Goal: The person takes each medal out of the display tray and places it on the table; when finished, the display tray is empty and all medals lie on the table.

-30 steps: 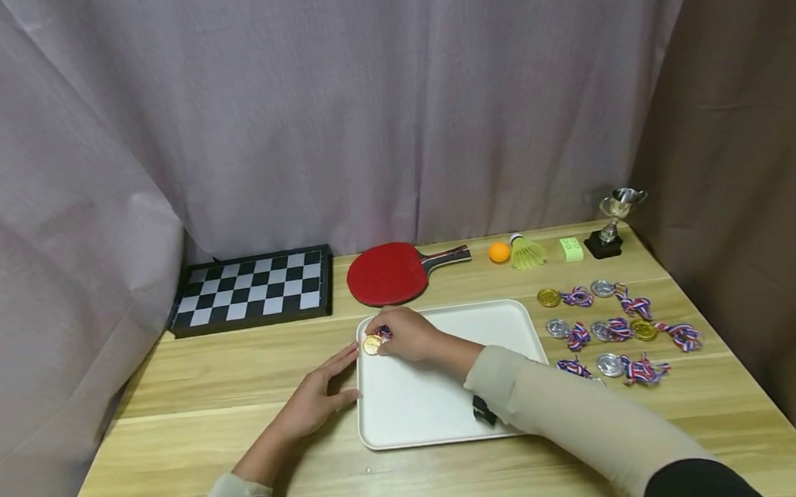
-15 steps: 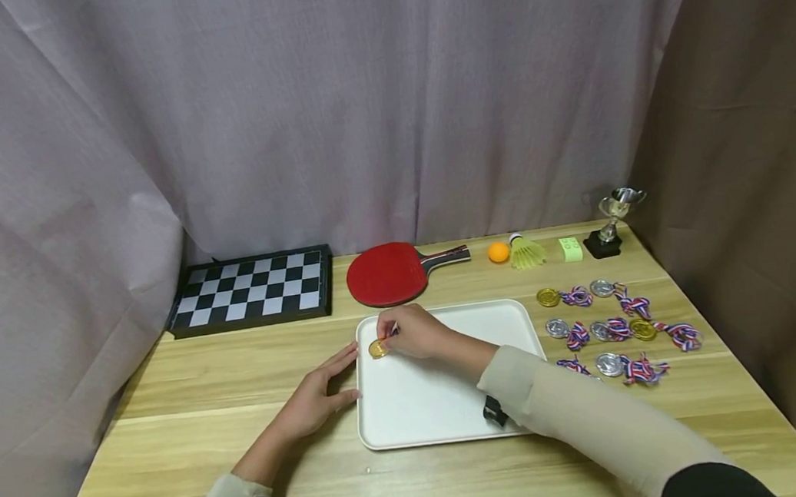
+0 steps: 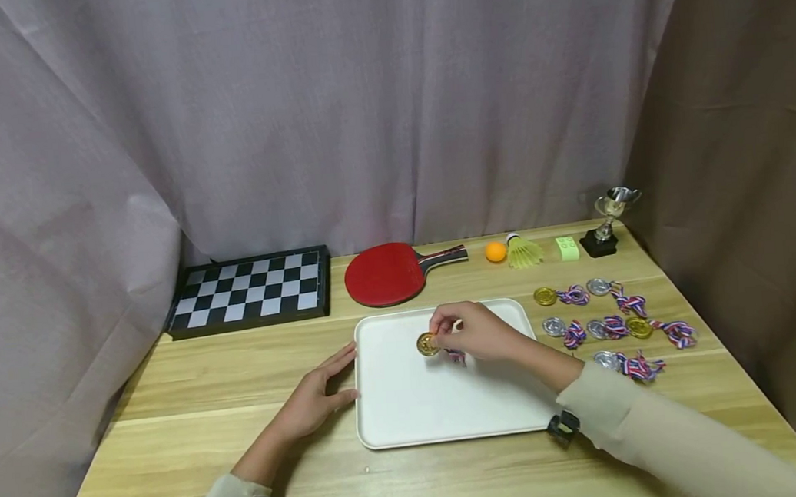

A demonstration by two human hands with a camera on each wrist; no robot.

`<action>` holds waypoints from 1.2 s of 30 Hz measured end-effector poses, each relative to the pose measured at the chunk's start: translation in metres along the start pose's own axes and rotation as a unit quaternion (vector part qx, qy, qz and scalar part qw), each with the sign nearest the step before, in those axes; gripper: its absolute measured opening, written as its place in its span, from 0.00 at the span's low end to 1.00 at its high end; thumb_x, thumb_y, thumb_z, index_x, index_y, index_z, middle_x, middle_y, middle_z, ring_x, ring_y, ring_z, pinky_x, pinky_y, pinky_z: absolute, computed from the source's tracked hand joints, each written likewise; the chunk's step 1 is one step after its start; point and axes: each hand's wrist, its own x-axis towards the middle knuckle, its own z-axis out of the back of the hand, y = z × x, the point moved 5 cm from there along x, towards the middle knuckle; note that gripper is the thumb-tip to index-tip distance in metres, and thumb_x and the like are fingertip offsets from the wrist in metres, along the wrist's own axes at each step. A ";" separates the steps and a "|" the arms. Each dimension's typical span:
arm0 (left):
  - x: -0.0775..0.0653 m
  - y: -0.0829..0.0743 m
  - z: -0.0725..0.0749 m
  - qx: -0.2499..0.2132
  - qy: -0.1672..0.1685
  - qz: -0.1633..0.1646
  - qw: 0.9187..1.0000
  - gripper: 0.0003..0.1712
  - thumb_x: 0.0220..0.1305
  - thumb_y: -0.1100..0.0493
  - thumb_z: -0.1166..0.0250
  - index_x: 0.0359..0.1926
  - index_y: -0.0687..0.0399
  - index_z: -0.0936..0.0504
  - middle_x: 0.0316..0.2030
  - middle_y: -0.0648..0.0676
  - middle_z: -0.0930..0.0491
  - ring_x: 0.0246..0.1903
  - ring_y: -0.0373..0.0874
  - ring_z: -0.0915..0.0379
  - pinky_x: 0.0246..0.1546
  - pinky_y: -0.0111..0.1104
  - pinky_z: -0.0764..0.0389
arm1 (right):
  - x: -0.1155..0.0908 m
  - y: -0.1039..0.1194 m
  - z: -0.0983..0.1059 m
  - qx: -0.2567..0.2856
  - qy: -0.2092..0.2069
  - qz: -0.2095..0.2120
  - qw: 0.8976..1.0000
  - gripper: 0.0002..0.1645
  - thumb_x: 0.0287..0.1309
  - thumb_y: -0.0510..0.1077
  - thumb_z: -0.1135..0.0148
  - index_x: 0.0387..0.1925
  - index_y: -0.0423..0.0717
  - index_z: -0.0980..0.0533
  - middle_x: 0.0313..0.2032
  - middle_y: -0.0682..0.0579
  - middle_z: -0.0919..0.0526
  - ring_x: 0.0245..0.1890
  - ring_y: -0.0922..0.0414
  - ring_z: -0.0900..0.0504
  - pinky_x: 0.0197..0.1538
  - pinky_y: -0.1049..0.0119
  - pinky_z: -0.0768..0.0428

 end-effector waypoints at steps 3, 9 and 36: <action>0.000 0.000 0.000 -0.002 -0.001 0.003 1.000 0.41 0.66 0.62 0.29 0.77 0.55 0.35 0.80 0.49 0.43 0.80 0.50 0.54 0.79 0.46 0.50 | -0.019 -0.009 0.017 0.022 -0.008 -0.009 1.000 0.04 0.61 0.39 0.30 0.37 0.43 0.18 0.32 0.55 0.16 0.38 0.58 0.20 0.51 0.59 0.20; 0.000 0.002 0.000 -0.001 -0.001 -0.001 1.000 0.42 0.66 0.63 0.29 0.77 0.55 0.35 0.80 0.49 0.43 0.80 0.50 0.54 0.79 0.47 0.50 | -0.062 -0.027 0.047 0.102 -0.019 -0.045 0.994 0.08 0.68 0.40 0.34 0.42 0.37 0.21 0.37 0.47 0.19 0.37 0.58 0.19 0.43 0.69 0.18; -0.001 0.001 -0.001 0.004 -0.003 0.007 1.000 0.41 0.66 0.61 0.28 0.77 0.53 0.34 0.79 0.49 0.42 0.80 0.51 0.54 0.79 0.50 0.50 | -0.254 -0.161 0.177 0.068 -0.187 -0.216 0.956 0.08 0.76 0.44 0.42 0.48 0.50 0.18 0.36 0.69 0.14 0.34 0.66 0.17 0.32 0.70 0.19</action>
